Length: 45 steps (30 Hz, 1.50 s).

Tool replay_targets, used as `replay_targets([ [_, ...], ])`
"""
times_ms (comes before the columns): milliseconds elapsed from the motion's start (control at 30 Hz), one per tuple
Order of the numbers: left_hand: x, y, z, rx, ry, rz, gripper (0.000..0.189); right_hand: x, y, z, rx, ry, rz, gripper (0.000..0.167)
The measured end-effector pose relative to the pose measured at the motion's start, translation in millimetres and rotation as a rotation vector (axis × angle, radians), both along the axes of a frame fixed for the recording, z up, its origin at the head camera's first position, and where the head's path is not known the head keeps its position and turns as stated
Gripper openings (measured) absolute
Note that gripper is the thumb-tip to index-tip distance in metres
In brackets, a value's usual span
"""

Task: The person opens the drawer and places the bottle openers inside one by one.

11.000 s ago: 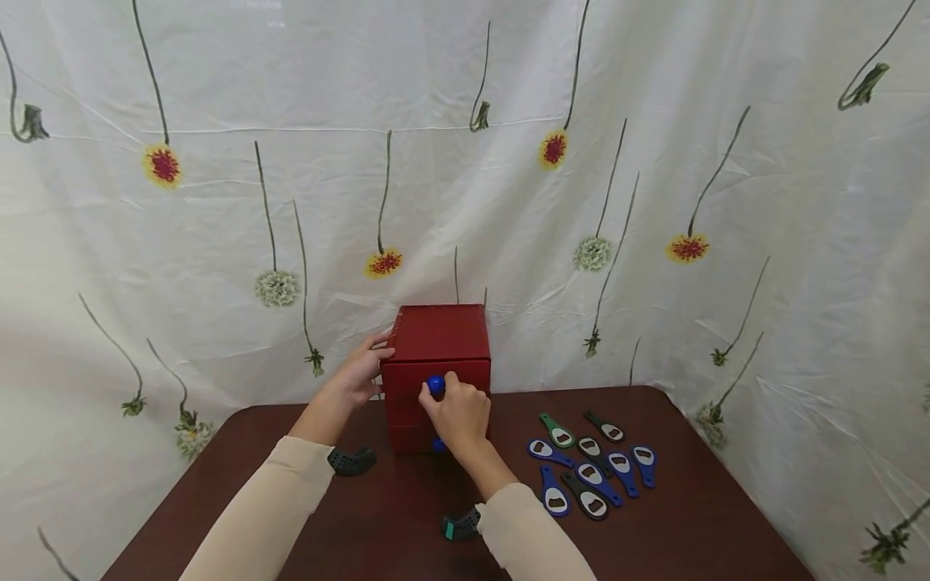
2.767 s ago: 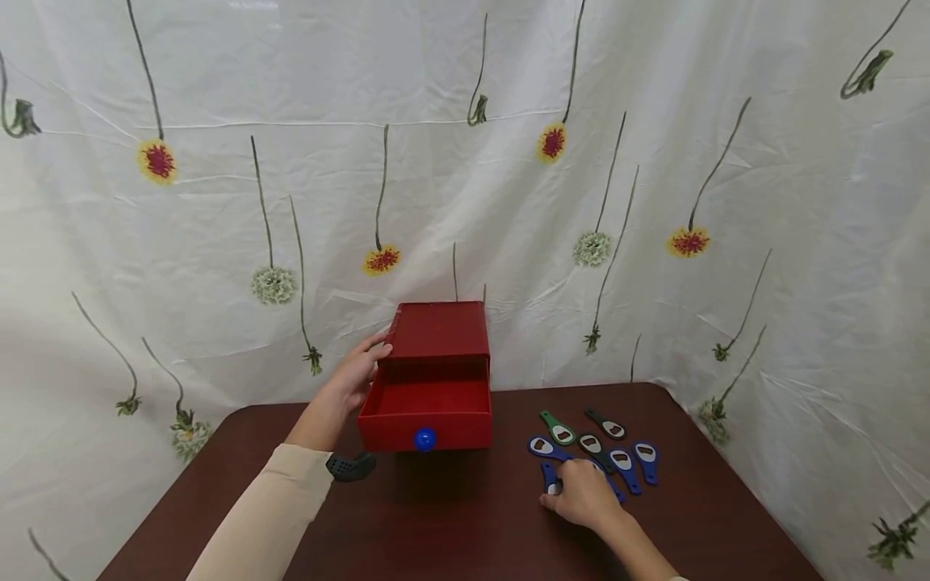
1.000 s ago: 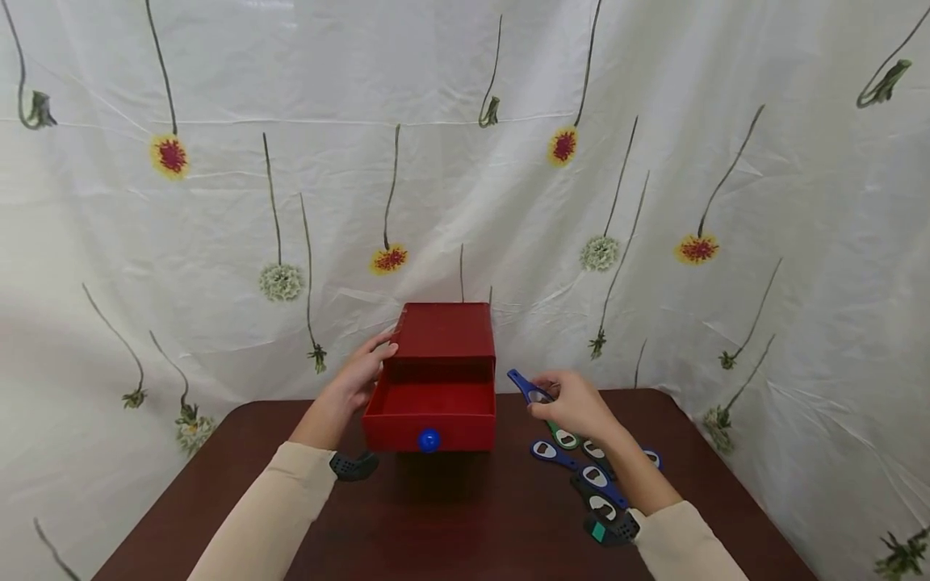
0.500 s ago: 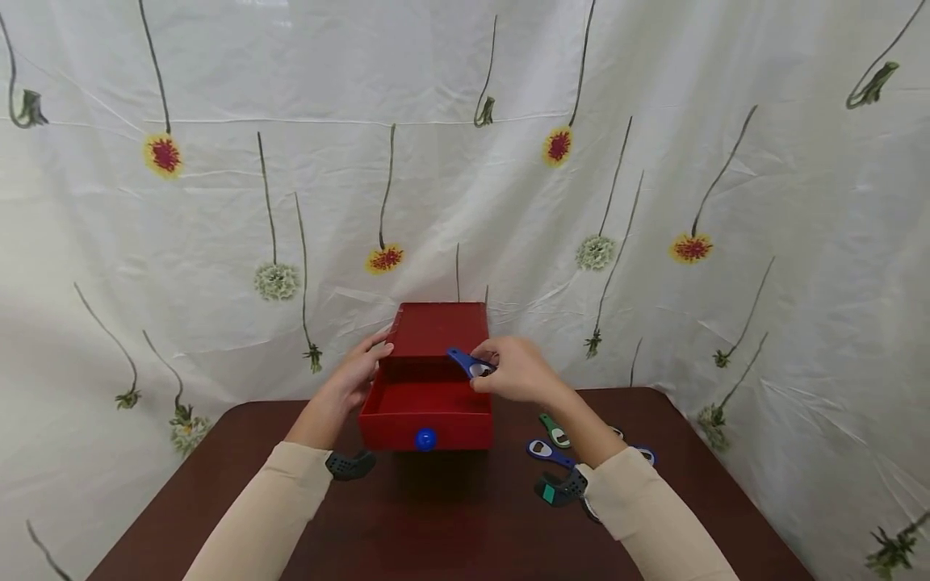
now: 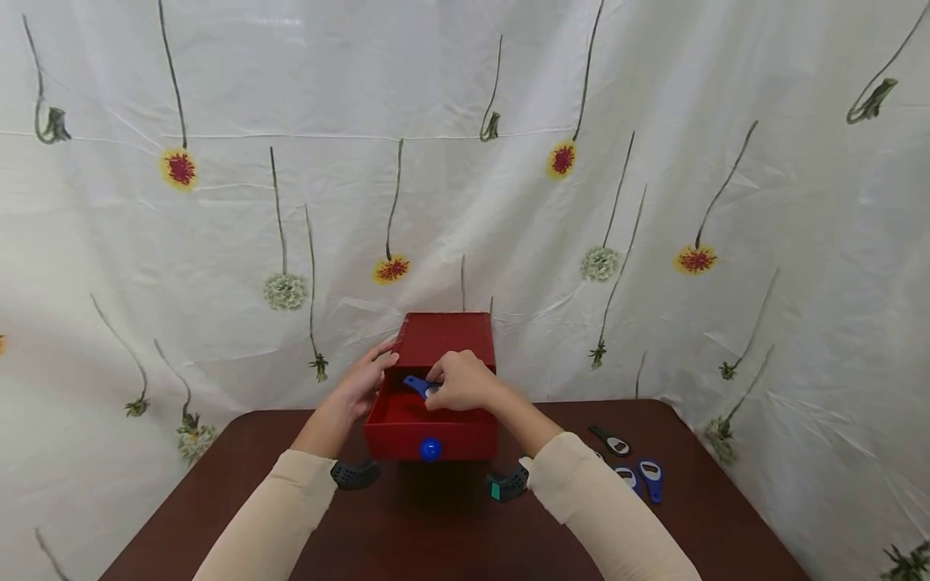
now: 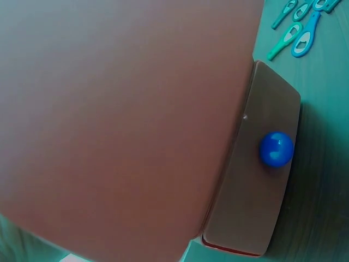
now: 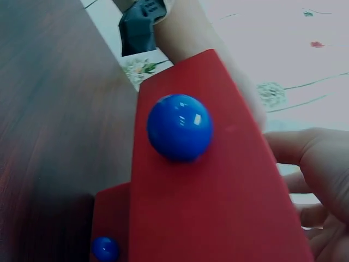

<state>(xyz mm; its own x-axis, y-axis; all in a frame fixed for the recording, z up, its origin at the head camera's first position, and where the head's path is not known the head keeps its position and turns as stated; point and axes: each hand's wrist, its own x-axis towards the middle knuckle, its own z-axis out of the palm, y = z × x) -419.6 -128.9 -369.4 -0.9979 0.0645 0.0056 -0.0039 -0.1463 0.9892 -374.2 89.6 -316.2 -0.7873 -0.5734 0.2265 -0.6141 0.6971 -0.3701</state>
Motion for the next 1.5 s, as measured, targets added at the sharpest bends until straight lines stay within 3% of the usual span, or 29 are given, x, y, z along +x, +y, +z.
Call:
replay_targets([
  [167,0.2,-3.7,0.0,0.002,-0.005,-0.015,0.055,-2.2,-17,-4.6,0.016,0.018,-0.025,0.037],
  [367,2.2,-2.2,2.9,0.003,-0.002,-0.049,0.055,-3.7,-24,-10.1,0.121,0.187,-0.049,0.039],
  [433,2.3,-1.7,3.4,0.003,0.001,-0.056,0.055,-1.8,-23,-9.5,0.12,0.204,-0.049,0.04],
  [833,2.1,-2.9,-0.7,0.018,0.0,-0.025,0.055,5.8,5,-7.7,-0.077,0.151,0.027,0.033],
  [1267,1.5,-3.6,0.7,0.014,0.007,-0.023,0.055,16.4,42,0.1,-0.152,0.081,-0.013,0.037],
  [1500,2.5,-2.3,-0.7,0.001,0.014,-0.024,0.056,19.4,63,-3.5,-0.203,0.074,-0.022,0.036],
])
